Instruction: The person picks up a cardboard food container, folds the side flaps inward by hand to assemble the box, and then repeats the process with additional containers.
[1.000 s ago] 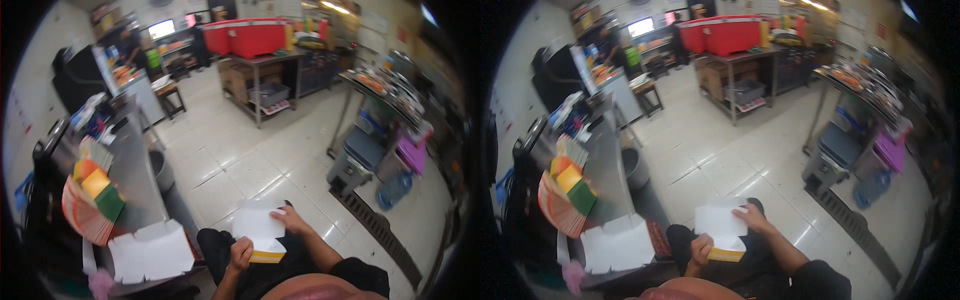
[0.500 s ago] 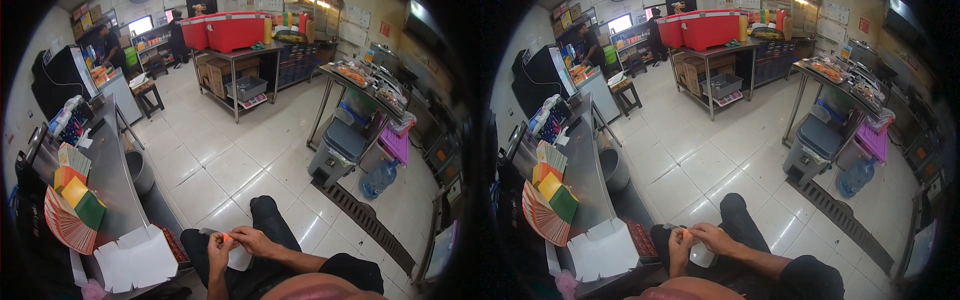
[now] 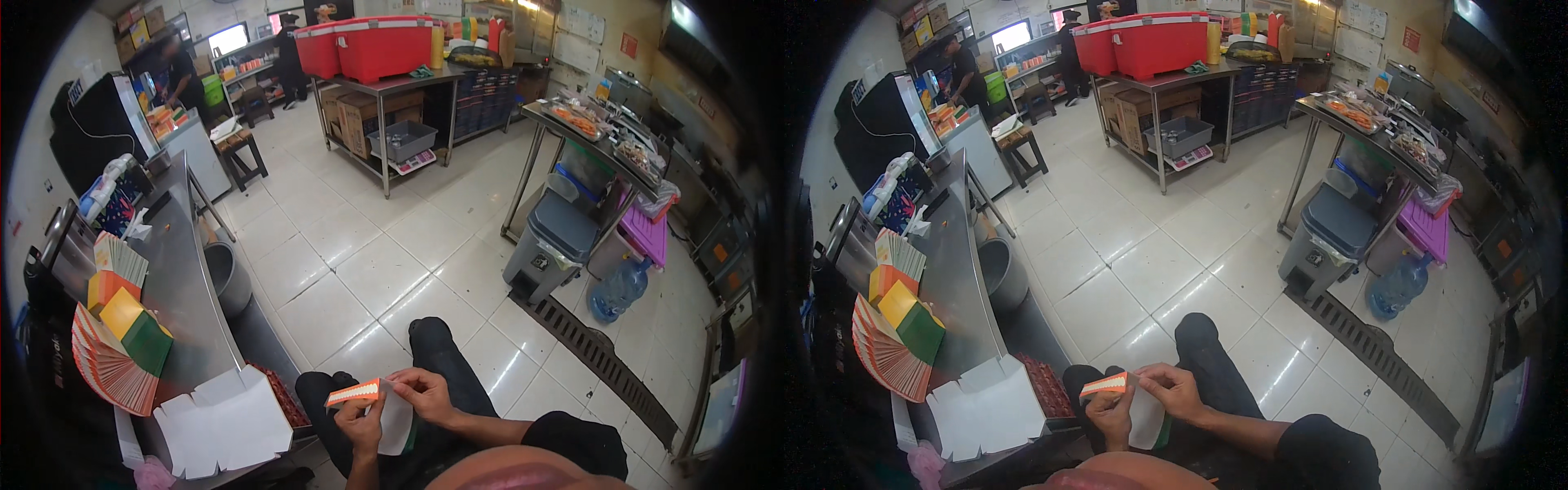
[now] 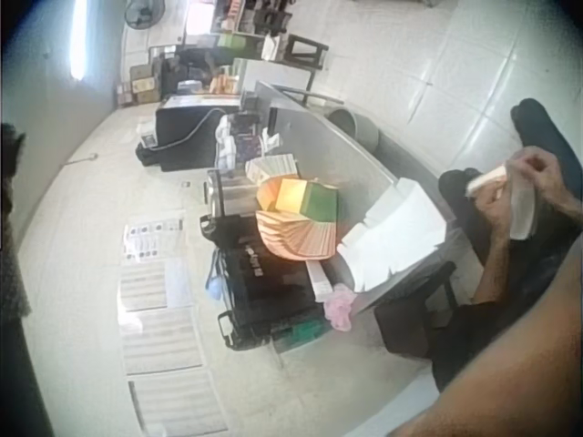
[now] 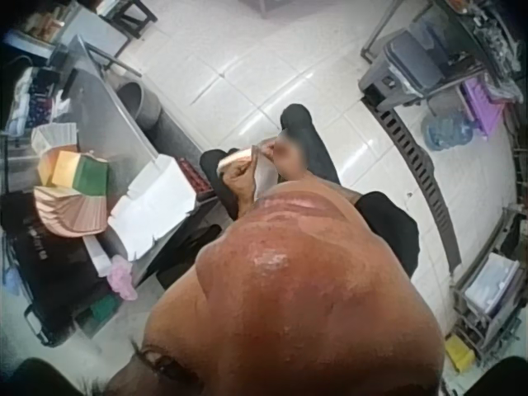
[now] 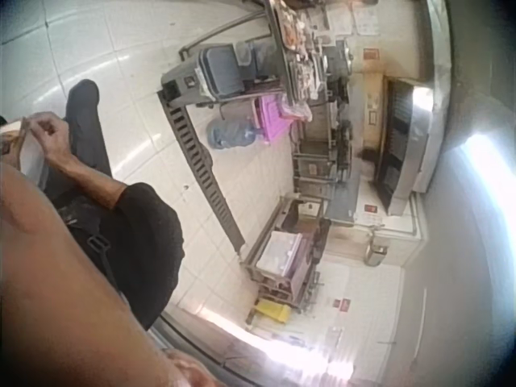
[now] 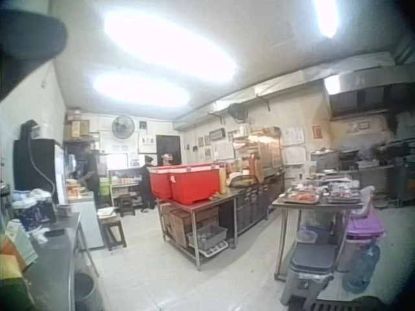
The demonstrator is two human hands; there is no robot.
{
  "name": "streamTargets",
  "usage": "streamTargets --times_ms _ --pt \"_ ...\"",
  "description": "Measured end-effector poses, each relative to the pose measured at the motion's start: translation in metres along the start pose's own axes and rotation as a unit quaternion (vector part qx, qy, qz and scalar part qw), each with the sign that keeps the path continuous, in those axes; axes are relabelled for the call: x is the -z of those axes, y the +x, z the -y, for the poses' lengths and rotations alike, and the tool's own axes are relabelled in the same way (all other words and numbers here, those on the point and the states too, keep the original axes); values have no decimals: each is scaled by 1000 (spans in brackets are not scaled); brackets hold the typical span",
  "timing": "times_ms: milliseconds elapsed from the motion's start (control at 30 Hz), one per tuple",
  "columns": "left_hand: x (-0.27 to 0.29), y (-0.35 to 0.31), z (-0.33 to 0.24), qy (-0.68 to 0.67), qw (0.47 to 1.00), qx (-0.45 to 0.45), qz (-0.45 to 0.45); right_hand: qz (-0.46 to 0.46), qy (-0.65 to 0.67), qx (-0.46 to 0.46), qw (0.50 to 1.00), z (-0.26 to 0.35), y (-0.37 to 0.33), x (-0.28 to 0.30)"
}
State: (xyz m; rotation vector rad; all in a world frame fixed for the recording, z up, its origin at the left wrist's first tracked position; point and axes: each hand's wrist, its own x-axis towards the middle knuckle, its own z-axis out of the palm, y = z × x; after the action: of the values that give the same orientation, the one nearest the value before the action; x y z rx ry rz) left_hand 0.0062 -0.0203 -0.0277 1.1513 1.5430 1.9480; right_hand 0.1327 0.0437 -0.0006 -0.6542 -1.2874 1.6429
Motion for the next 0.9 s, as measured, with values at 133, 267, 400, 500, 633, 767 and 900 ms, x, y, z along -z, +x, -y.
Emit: streamTargets --times_ms 133,267,400,500,633,767,900 --pt "-10 -8 -5 -45 998 25 -38 34 -33 45 998 9 2 0" --pt "-13 -12 -9 -86 993 74 -35 25 -6 11 1000 10 5 -4" --pt "-19 -8 -19 -141 984 104 -34 45 -22 12 999 7 8 -4" --pt "-19 -9 -20 -142 983 106 -36 63 -48 37 996 5 11 0" --pt "-19 -10 -25 -147 983 103 -37 91 -78 69 990 6 12 2" --pt "-17 -12 -29 -127 989 71 -27 106 -91 84 987 10 13 2" --pt "-18 -16 -28 -114 991 65 -27 147 -101 89 980 10 18 8"
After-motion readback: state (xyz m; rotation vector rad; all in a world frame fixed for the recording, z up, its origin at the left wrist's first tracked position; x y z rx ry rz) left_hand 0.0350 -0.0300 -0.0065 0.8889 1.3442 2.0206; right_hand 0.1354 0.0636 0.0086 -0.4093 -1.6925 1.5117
